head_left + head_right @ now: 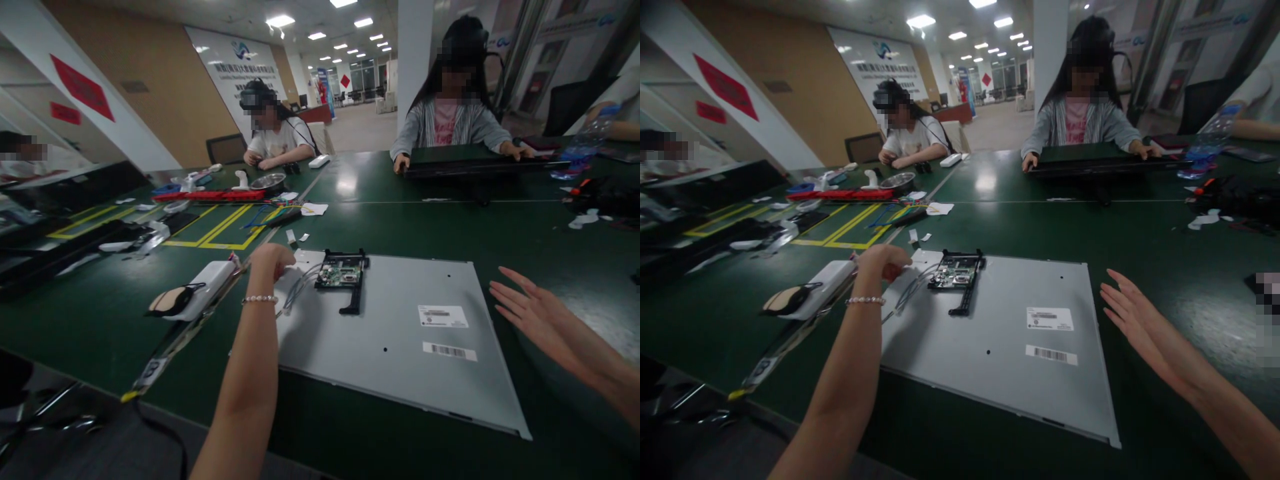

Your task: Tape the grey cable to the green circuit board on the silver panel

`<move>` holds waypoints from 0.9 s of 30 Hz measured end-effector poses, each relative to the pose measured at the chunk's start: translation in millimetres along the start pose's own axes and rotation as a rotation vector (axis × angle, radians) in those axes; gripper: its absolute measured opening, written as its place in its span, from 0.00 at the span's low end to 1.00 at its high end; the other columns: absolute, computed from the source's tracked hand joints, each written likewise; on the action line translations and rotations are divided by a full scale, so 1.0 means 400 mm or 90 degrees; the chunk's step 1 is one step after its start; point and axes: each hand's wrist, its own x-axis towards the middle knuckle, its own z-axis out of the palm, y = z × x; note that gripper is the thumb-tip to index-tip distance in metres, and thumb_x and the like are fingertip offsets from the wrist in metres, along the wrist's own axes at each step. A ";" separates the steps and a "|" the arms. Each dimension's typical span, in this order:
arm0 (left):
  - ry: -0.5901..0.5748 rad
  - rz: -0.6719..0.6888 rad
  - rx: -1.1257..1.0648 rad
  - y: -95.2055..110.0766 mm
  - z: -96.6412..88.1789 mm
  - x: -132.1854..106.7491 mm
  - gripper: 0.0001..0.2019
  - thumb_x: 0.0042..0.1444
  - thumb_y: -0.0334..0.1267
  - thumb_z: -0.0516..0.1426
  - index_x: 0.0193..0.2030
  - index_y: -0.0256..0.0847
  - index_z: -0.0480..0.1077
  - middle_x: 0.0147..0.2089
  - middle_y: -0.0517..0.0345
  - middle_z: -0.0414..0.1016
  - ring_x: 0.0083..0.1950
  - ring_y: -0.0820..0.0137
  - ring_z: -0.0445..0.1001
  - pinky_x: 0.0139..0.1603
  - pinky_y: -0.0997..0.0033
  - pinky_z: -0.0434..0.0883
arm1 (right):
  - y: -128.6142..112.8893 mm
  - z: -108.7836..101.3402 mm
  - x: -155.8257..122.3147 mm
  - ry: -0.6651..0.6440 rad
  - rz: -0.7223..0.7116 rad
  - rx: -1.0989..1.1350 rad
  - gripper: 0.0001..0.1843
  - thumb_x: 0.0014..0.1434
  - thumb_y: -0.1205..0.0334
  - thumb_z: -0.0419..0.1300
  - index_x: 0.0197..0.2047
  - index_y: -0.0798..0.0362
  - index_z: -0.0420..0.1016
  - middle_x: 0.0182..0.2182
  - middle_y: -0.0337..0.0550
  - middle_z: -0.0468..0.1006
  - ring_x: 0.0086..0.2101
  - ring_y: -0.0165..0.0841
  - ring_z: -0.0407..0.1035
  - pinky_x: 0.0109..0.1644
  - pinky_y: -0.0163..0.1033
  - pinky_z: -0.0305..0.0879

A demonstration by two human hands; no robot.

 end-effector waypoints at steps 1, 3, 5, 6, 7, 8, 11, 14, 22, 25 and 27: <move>-0.073 -0.030 0.005 0.014 -0.003 -0.006 0.05 0.43 0.35 0.63 0.22 0.37 0.73 0.22 0.44 0.73 0.35 0.52 0.77 0.37 0.59 0.73 | -0.004 -0.006 0.002 0.007 0.001 0.006 0.39 0.59 0.37 0.50 0.69 0.39 0.49 0.67 0.49 0.56 0.65 0.41 0.51 0.66 0.50 0.48; -0.275 -0.103 0.024 0.047 -0.011 -0.020 0.07 0.46 0.37 0.62 0.23 0.37 0.73 0.26 0.41 0.76 0.37 0.53 0.78 0.39 0.61 0.73 | -0.015 -0.018 0.002 0.006 0.007 0.019 0.39 0.60 0.37 0.50 0.70 0.40 0.47 0.67 0.51 0.56 0.64 0.42 0.52 0.65 0.47 0.51; -0.427 -0.137 0.044 0.081 -0.020 -0.034 0.10 0.50 0.40 0.59 0.24 0.36 0.74 0.28 0.39 0.77 0.38 0.54 0.78 0.41 0.62 0.73 | -0.024 -0.029 0.001 -0.002 0.014 0.011 0.39 0.60 0.37 0.49 0.70 0.39 0.47 0.67 0.52 0.55 0.64 0.42 0.52 0.63 0.45 0.53; -0.467 -0.134 0.054 0.096 -0.023 -0.039 0.11 0.51 0.41 0.58 0.24 0.35 0.74 0.29 0.38 0.77 0.39 0.54 0.78 0.42 0.63 0.73 | -0.026 -0.036 0.001 0.000 0.017 -0.003 0.39 0.60 0.36 0.49 0.70 0.38 0.47 0.68 0.51 0.55 0.64 0.42 0.52 0.63 0.44 0.53; -0.482 -0.117 0.061 0.110 -0.025 -0.043 0.11 0.51 0.41 0.58 0.24 0.35 0.74 0.29 0.38 0.77 0.39 0.54 0.78 0.43 0.63 0.73 | -0.026 -0.043 0.002 0.009 0.019 -0.021 0.39 0.59 0.35 0.49 0.70 0.36 0.47 0.68 0.50 0.55 0.64 0.42 0.52 0.64 0.45 0.52; -0.492 -0.095 0.067 0.121 -0.025 -0.046 0.11 0.51 0.41 0.57 0.24 0.35 0.74 0.29 0.38 0.77 0.39 0.55 0.77 0.44 0.63 0.73 | -0.025 -0.052 0.005 0.022 0.020 -0.042 0.39 0.58 0.35 0.50 0.69 0.35 0.47 0.68 0.49 0.55 0.64 0.42 0.52 0.64 0.45 0.51; -0.530 -0.035 0.075 0.147 -0.022 -0.053 0.10 0.48 0.40 0.57 0.24 0.36 0.74 0.29 0.39 0.78 0.40 0.55 0.77 0.45 0.64 0.73 | -0.019 -0.084 0.017 0.059 0.001 -0.105 0.42 0.56 0.33 0.51 0.69 0.34 0.45 0.68 0.47 0.55 0.64 0.44 0.53 0.66 0.49 0.49; -0.549 0.016 0.080 0.173 -0.022 -0.069 0.11 0.46 0.40 0.56 0.22 0.36 0.73 0.29 0.40 0.78 0.38 0.56 0.77 0.43 0.64 0.73 | -0.019 -0.118 0.033 0.096 -0.018 -0.228 0.41 0.55 0.31 0.50 0.69 0.30 0.44 0.69 0.43 0.52 0.64 0.46 0.52 0.66 0.53 0.49; -0.522 0.152 0.140 0.283 -0.028 -0.139 0.16 0.44 0.45 0.56 0.30 0.34 0.78 0.25 0.40 0.78 0.34 0.54 0.77 0.38 0.60 0.74 | 0.014 -0.209 0.098 0.118 -0.125 -0.695 0.43 0.62 0.36 0.42 0.71 0.53 0.42 0.69 0.54 0.50 0.66 0.47 0.47 0.68 0.50 0.45; -0.501 0.182 0.162 0.322 -0.028 -0.164 0.18 0.45 0.46 0.55 0.31 0.32 0.78 0.26 0.40 0.78 0.33 0.54 0.77 0.38 0.60 0.74 | 0.041 -0.245 0.117 0.103 -0.144 -0.786 0.43 0.62 0.36 0.41 0.71 0.53 0.39 0.69 0.53 0.47 0.67 0.46 0.42 0.69 0.51 0.43; -0.492 0.210 0.161 0.343 -0.032 -0.185 0.19 0.46 0.46 0.55 0.32 0.30 0.79 0.26 0.39 0.77 0.32 0.54 0.77 0.37 0.59 0.74 | 0.058 -0.266 0.121 0.107 -0.141 -0.850 0.42 0.62 0.36 0.39 0.71 0.50 0.39 0.69 0.52 0.48 0.67 0.46 0.41 0.68 0.52 0.45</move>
